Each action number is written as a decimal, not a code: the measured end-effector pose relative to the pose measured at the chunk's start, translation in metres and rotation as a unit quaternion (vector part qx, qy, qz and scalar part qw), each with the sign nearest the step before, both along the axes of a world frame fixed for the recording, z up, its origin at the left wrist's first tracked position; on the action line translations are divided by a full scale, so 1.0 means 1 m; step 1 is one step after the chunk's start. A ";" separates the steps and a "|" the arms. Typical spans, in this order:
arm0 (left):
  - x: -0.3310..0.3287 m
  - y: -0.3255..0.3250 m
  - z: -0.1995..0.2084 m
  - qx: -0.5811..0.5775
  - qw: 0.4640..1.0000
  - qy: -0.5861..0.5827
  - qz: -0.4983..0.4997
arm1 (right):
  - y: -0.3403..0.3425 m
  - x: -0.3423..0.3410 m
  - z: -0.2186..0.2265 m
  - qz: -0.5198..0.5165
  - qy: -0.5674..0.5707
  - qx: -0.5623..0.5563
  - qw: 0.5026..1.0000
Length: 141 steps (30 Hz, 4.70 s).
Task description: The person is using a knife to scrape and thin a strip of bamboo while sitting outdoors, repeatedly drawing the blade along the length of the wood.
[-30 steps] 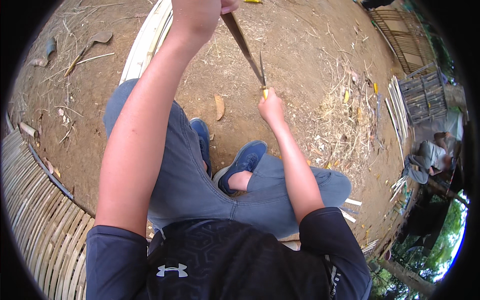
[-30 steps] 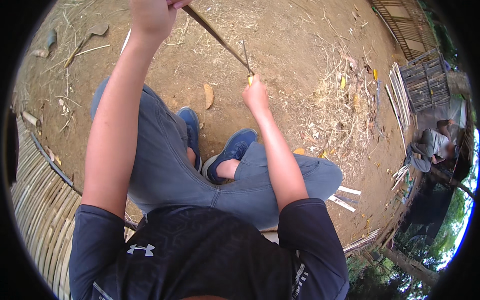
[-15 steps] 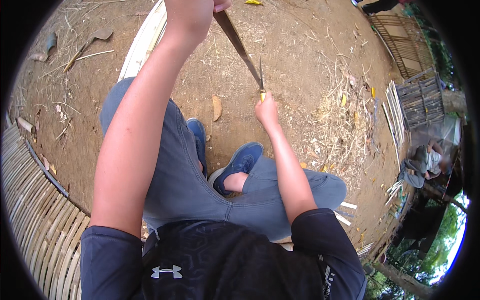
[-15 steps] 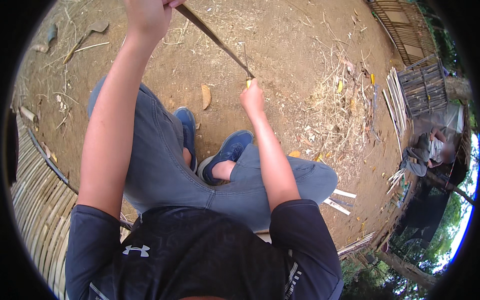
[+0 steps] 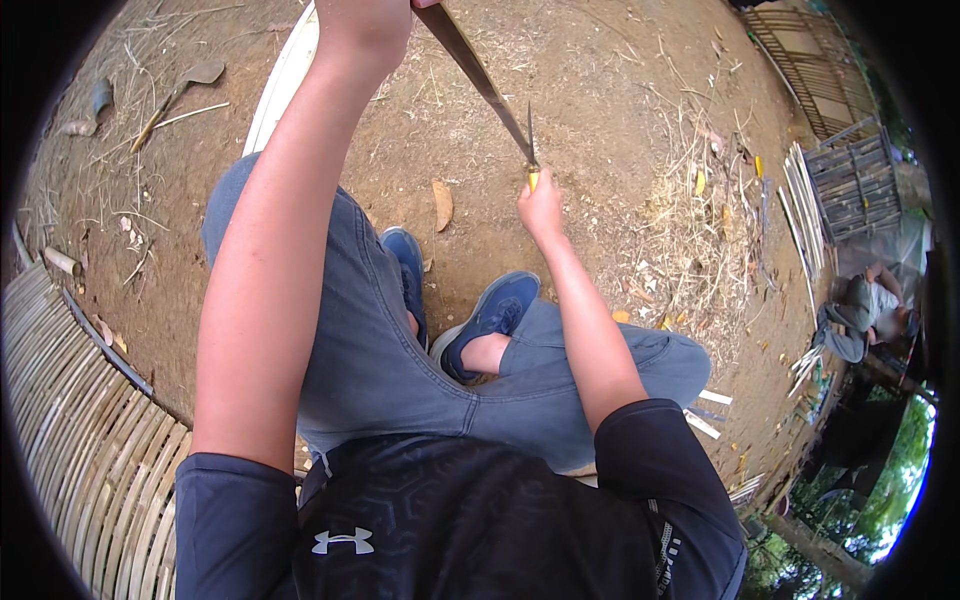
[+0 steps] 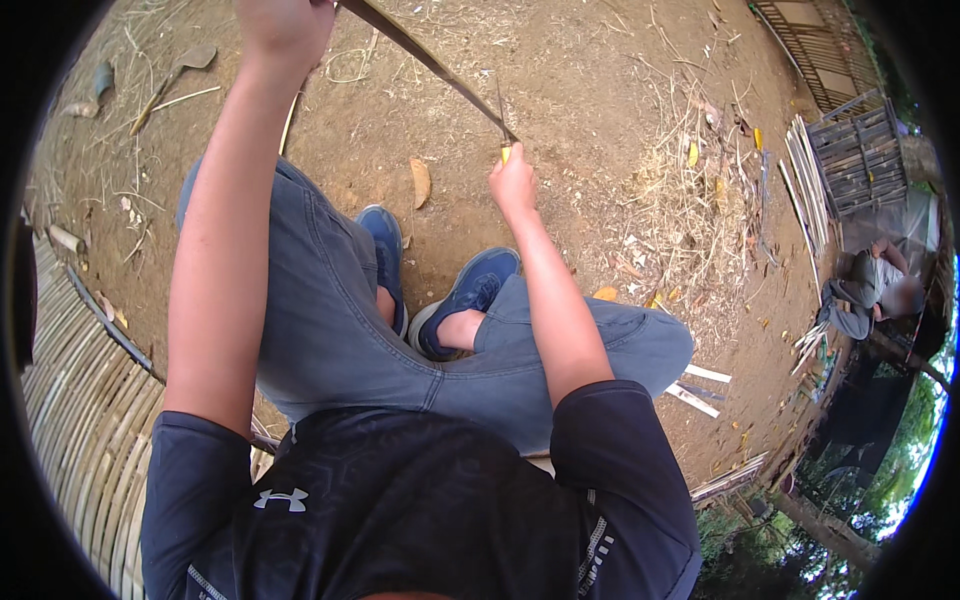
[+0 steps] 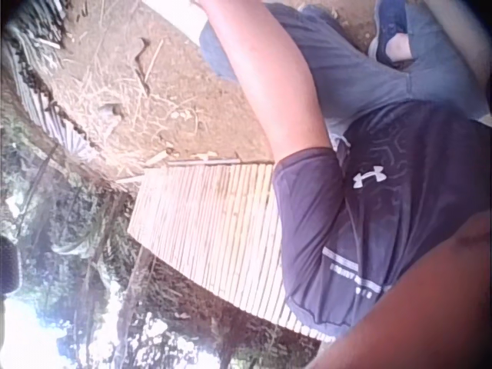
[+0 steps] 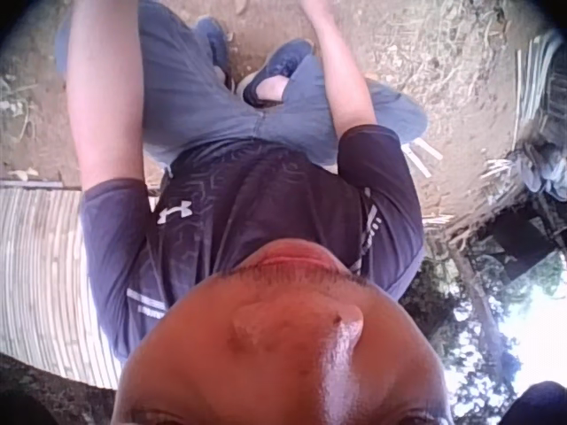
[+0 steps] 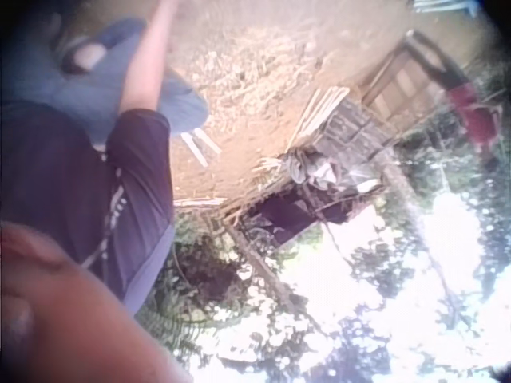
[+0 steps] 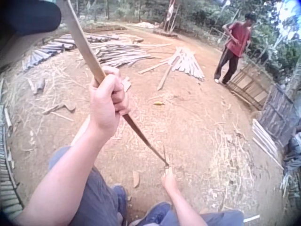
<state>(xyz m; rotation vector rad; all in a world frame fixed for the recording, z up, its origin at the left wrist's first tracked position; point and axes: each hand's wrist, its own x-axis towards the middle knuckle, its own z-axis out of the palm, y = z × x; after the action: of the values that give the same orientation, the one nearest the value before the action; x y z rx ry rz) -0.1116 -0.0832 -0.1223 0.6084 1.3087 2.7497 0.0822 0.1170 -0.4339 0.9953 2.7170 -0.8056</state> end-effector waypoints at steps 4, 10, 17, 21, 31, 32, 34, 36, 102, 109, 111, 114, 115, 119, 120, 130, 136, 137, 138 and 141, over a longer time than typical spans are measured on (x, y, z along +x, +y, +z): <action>-0.003 -0.003 0.003 0.217 0.948 -0.125 -0.198 | 0.001 0.001 -0.002 -0.032 -0.066 0.013 0.997; -0.002 0.005 0.005 0.004 1.000 0.021 0.003 | 0.012 -0.006 -0.011 -0.025 -0.078 0.068 0.994; -0.022 0.002 -0.016 0.100 0.988 -0.035 -0.109 | 0.023 -0.014 -0.017 -0.036 -0.155 0.022 0.987; -0.034 -0.001 -0.023 0.188 0.958 -0.071 -0.204 | 0.028 -0.011 -0.028 0.036 -0.001 -0.011 0.999; -0.003 0.011 0.004 -0.020 1.000 -0.007 0.023 | 0.038 -0.009 -0.030 0.027 -0.105 0.011 0.994; -0.005 0.009 0.004 -0.024 0.999 0.003 0.021 | 0.040 -0.009 -0.030 0.032 -0.123 0.015 0.992; -0.011 0.006 0.003 0.053 0.996 -0.021 -0.064 | 0.042 -0.007 -0.034 0.034 -0.096 0.007 0.995; -0.013 0.005 0.000 0.138 0.978 -0.054 -0.146 | 0.040 -0.003 -0.039 0.047 -0.008 -0.035 0.998; 0.001 0.002 -0.003 -0.080 0.991 -0.011 0.107 | -0.055 -0.012 0.152 -0.008 0.101 -0.166 0.981; -0.001 0.002 -0.002 -0.085 0.985 -0.042 0.144 | -0.055 -0.009 0.148 -0.016 0.117 -0.170 0.978; -0.003 0.003 -0.003 -0.082 0.990 -0.021 0.114 | -0.053 -0.010 0.147 0.043 0.214 -0.127 0.968; -0.004 0.003 -0.004 -0.083 0.989 -0.033 0.116 | -0.049 -0.013 0.142 -0.031 0.138 -0.150 0.979; -0.004 0.003 -0.003 -0.078 0.990 -0.038 0.113 | -0.048 -0.013 0.140 -0.093 0.105 -0.146 0.979; -0.001 0.001 -0.003 -0.070 0.991 -0.045 0.102 | -0.044 -0.014 0.136 0.064 0.187 -0.102 0.975; 0.000 0.001 -0.003 -0.084 0.991 -0.036 0.101 | -0.043 -0.014 0.135 0.000 0.153 -0.104 0.983; 0.004 0.004 -0.001 -0.101 0.988 -0.027 0.117 | -0.041 -0.014 0.126 -0.097 0.096 -0.079 0.988; 0.000 0.003 -0.002 -0.098 0.990 -0.020 0.101 | -0.042 -0.013 0.120 -0.050 0.155 -0.157 0.974; -0.001 0.003 -0.002 -0.095 0.990 -0.018 0.103 | -0.041 -0.013 0.119 -0.072 0.121 -0.138 0.980; -0.001 0.002 -0.002 -0.100 0.988 -0.021 0.117 | -0.041 -0.014 0.117 -0.122 0.072 -0.110 0.984; -0.001 0.002 -0.003 -0.089 0.992 -0.013 0.091 | -0.040 -0.014 0.110 -0.026 0.173 -0.138 0.975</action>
<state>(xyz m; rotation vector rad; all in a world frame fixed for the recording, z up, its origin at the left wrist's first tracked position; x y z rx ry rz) -0.1129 -0.0810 -0.1254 0.4612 1.6592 2.7229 0.0680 0.0775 -0.3239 0.9410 2.7478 -1.4424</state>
